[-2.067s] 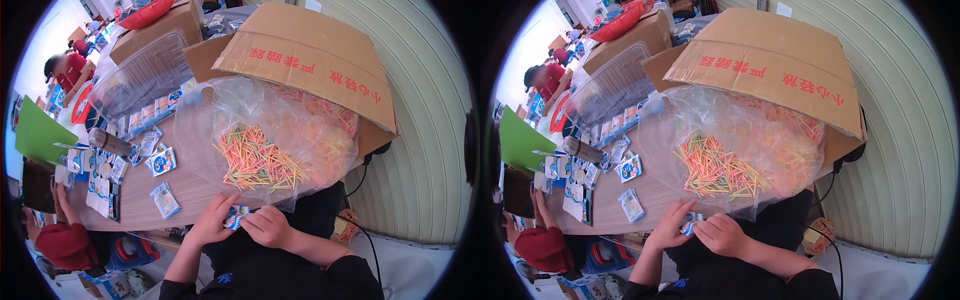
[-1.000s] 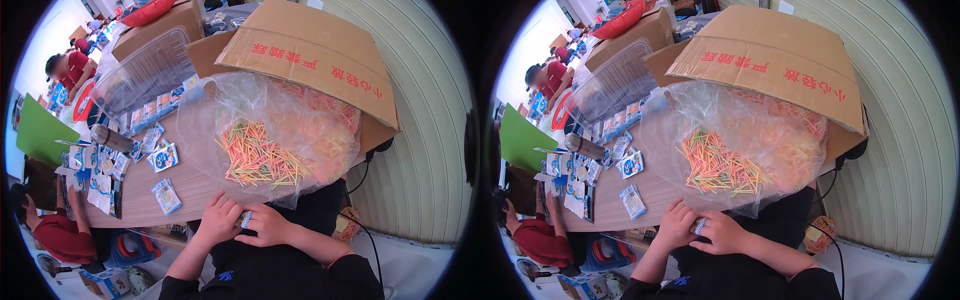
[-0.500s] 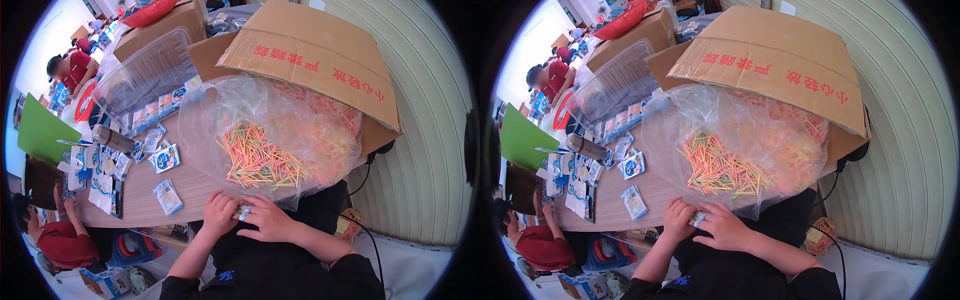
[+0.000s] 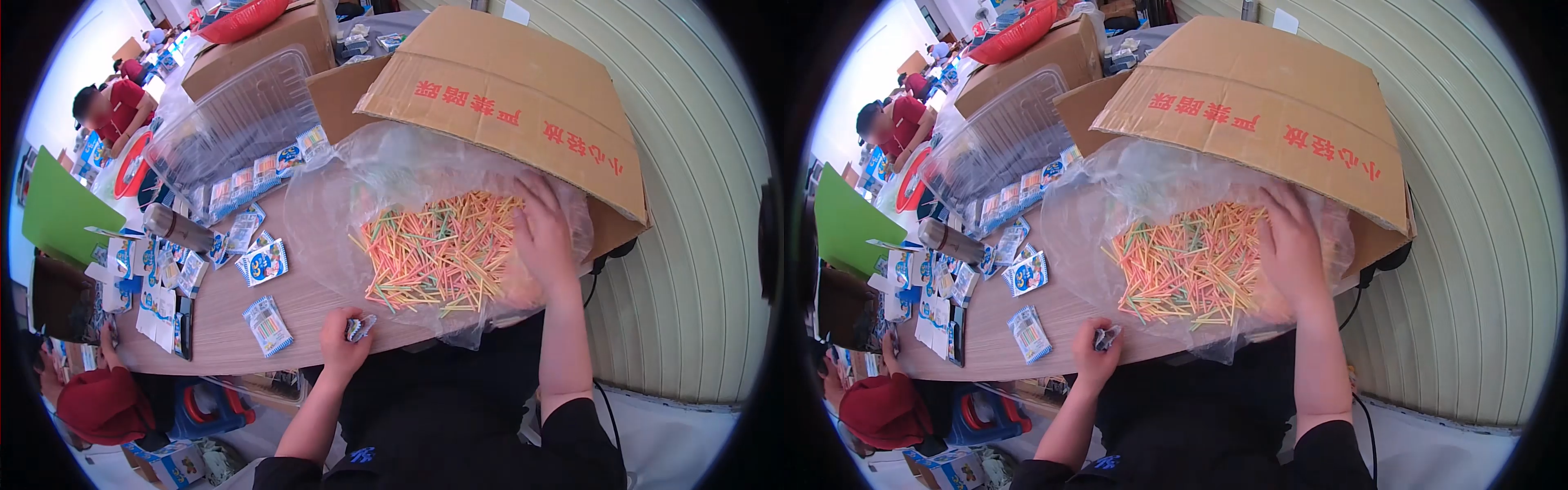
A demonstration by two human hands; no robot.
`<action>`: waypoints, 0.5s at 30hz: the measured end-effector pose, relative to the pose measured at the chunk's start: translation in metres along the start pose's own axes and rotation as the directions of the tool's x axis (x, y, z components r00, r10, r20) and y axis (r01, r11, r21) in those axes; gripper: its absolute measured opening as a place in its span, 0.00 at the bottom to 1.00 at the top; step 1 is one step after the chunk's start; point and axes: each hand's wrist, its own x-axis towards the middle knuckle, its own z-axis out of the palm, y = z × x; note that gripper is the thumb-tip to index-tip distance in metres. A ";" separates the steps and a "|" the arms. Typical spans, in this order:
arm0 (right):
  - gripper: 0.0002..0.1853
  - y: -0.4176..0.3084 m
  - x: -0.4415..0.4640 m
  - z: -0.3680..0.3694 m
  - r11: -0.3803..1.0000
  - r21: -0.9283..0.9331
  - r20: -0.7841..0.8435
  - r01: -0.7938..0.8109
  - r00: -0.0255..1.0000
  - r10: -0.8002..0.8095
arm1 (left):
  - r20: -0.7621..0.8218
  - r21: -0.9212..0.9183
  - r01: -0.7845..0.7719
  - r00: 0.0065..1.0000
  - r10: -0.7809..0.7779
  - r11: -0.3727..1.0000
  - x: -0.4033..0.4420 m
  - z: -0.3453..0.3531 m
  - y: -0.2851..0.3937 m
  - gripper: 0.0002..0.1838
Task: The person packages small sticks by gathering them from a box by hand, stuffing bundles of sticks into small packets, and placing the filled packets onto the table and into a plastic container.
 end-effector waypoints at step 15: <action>0.23 0.035 0.005 0.004 0.909 -0.416 0.259 -0.024 0.955 0.144 | 0.056 0.035 -0.105 0.993 0.103 0.994 -0.001 0.001 -0.001 0.16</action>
